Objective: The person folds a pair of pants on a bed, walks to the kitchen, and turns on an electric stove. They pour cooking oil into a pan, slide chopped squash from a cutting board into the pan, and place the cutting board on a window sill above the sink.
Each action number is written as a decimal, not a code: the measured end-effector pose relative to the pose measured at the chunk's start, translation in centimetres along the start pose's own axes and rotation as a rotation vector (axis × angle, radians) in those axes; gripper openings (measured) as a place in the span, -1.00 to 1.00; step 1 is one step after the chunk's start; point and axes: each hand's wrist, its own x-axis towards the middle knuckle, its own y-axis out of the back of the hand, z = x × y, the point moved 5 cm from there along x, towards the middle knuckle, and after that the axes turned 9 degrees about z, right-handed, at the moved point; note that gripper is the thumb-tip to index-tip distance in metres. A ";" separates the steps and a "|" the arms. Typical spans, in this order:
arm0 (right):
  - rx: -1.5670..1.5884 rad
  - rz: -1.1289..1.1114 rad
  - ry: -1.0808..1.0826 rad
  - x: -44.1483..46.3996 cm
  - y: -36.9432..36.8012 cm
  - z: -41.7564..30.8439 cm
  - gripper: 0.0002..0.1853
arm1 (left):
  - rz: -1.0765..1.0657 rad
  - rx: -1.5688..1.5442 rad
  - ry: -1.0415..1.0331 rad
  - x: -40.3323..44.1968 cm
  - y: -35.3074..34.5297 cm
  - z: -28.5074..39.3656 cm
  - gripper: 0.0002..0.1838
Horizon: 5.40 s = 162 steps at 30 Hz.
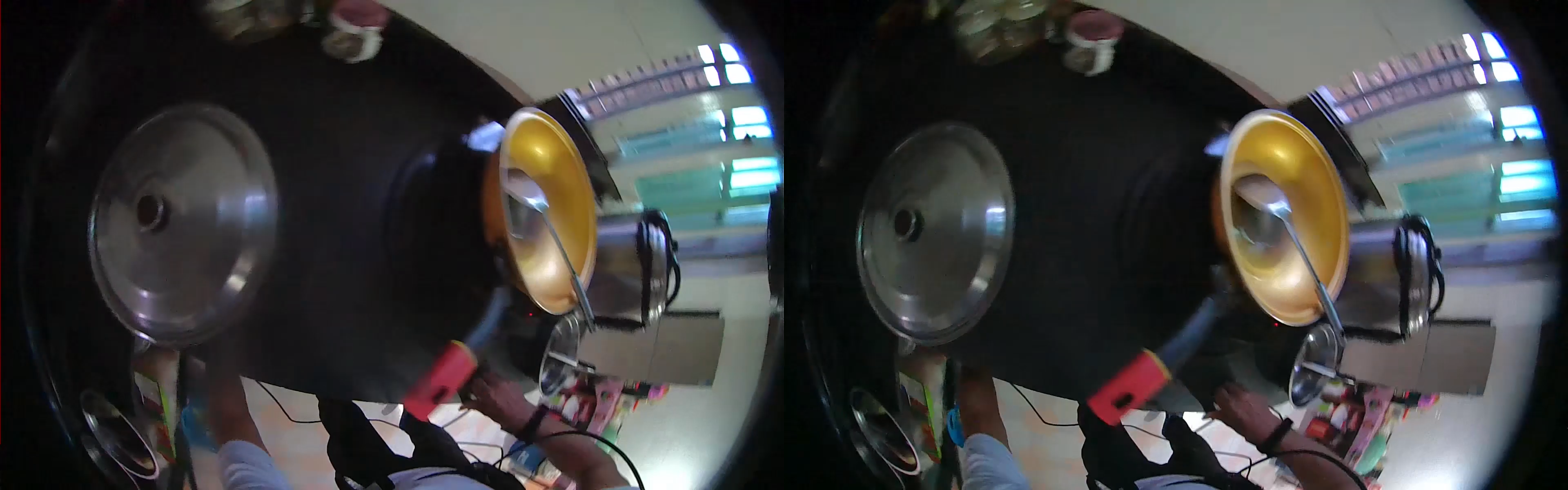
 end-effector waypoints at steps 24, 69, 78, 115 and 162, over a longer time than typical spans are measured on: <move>0.155 0.641 0.194 -3.0 9.1 -0.7 -0.62 | 0.562 -0.166 -0.679 -26.4 49.1 30.2 -0.29; 0.174 0.948 -0.133 -10.9 24.3 6.3 -0.81 | 0.157 0.241 -1.016 -16.3 50.8 40.3 -0.57; 0.289 1.170 -0.106 -4.7 22.2 7.8 -0.79 | 0.274 0.325 -0.985 -18.5 50.0 40.3 -0.65; 0.287 1.148 -0.121 -5.7 21.9 11.7 -0.81 | 0.298 0.275 -0.955 -20.3 49.3 39.7 -0.67; 0.554 0.824 -0.208 -5.4 7.2 8.0 -0.44 | 0.182 -0.134 -0.817 -17.7 44.7 33.9 -0.54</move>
